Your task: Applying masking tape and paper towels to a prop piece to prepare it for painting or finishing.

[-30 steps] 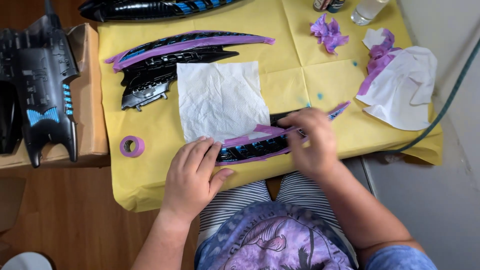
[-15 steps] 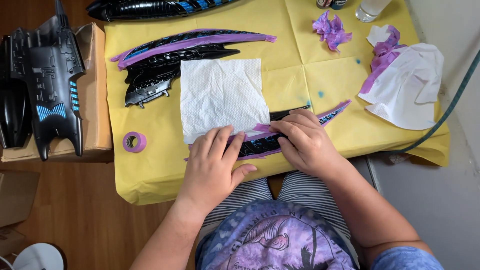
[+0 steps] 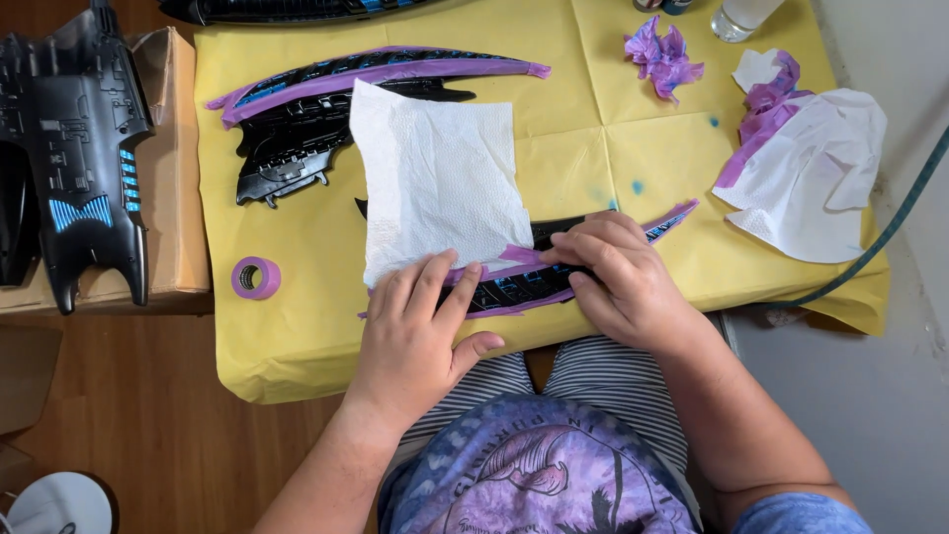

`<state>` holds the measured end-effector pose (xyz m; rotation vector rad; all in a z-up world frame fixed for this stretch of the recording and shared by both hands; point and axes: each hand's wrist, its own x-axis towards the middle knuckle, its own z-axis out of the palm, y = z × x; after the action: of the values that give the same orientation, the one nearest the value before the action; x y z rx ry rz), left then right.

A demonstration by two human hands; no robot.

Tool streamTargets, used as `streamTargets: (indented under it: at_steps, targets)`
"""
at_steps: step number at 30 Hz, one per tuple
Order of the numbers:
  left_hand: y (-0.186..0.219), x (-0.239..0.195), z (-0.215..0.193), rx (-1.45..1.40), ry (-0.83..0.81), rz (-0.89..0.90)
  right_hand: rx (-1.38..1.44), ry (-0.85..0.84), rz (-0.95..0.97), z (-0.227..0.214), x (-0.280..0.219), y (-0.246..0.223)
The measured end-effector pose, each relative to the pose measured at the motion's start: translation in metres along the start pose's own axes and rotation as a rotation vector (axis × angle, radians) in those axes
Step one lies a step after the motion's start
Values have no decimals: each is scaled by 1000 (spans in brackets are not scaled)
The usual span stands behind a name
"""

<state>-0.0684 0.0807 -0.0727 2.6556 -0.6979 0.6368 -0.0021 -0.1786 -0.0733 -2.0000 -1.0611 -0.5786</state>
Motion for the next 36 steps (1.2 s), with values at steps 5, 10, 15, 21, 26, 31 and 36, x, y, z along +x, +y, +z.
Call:
streamTargets:
  at_steps: [5, 10, 15, 21, 26, 31, 36]
  targets:
    - [-1, -1, -1, -21, 16, -22, -39, -26, -13, -4, -2, 5]
    - [-1, 0, 2, -27, 32, -23, -35, -27, -16, 1, 0, 2]
    - [-2, -1, 5, -21, 41, -30, -129, -25, -57, 0, 6, 2]
    - [-1, 0, 0, -40, 45, -35, -16, -74, -86, 16, 24, -25]
    - [-11, -8, 2, -174, 164, -34, 31, -57, -35, 13, 12, -14]
    - [-42, -22, -48, -292, 346, -85, 10, -89, 35, 4, 8, -43]
    - [-87, -58, -63, 158, 242, -539, 50, -43, 20, 3, 4, -57]
